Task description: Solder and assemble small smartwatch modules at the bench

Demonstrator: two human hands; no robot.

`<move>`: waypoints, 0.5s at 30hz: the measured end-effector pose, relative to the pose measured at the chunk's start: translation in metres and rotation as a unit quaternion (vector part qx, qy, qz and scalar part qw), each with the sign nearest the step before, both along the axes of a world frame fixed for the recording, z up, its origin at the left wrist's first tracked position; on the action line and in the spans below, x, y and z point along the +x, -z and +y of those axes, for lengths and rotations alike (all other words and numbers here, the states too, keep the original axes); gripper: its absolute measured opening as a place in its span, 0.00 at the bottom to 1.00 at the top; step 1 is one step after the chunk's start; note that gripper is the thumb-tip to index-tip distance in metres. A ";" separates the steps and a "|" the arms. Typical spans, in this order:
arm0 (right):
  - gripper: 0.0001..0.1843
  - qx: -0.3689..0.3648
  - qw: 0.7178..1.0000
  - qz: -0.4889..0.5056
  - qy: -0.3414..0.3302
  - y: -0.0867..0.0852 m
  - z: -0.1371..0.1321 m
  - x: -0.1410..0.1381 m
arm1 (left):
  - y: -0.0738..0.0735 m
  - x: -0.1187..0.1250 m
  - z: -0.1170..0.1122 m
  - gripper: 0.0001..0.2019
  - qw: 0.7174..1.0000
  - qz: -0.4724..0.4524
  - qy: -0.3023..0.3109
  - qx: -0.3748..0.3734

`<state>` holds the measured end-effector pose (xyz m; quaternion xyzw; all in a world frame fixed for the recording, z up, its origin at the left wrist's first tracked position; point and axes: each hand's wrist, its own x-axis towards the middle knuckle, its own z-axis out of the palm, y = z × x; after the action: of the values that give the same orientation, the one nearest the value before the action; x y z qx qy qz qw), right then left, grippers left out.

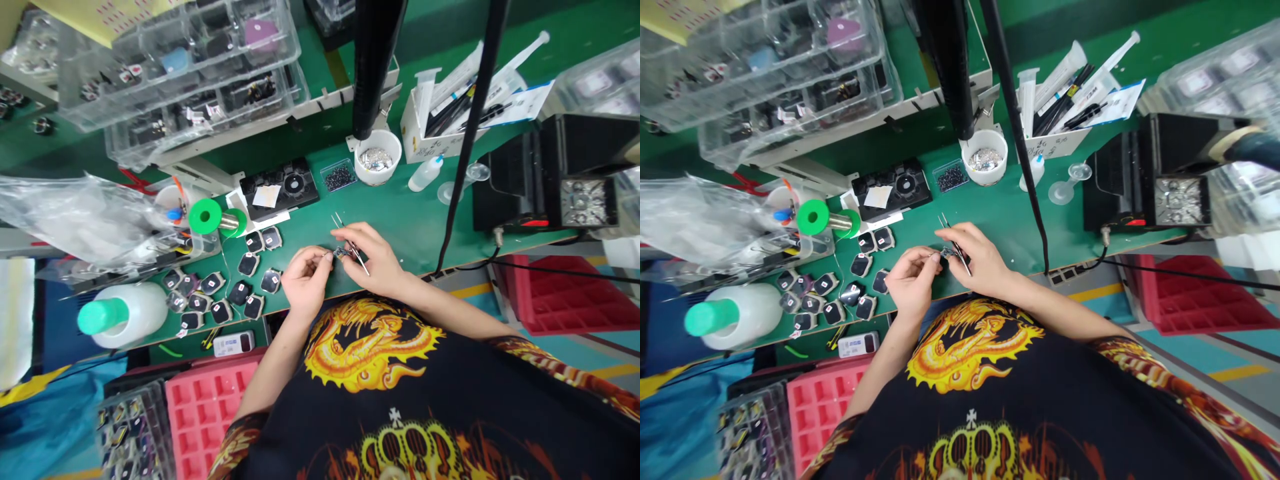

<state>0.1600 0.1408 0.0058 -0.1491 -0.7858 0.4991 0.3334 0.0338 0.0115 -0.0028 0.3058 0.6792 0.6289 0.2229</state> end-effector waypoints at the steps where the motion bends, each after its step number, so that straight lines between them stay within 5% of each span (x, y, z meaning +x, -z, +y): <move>1: 0.26 0.004 1.000 -0.003 -0.002 0.001 0.000 0.000 | 0.000 0.000 0.000 0.05 1.000 0.018 0.000 -0.003; 15: 0.23 -0.014 0.999 -0.011 0.030 -0.002 0.001 0.001 | -0.007 0.008 -0.004 0.02 0.952 0.304 0.039 -0.019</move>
<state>0.1612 0.1422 0.0076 -0.1828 -0.7779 0.4977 0.3372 0.0423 0.0073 0.0042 0.5048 0.7139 0.4839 0.0361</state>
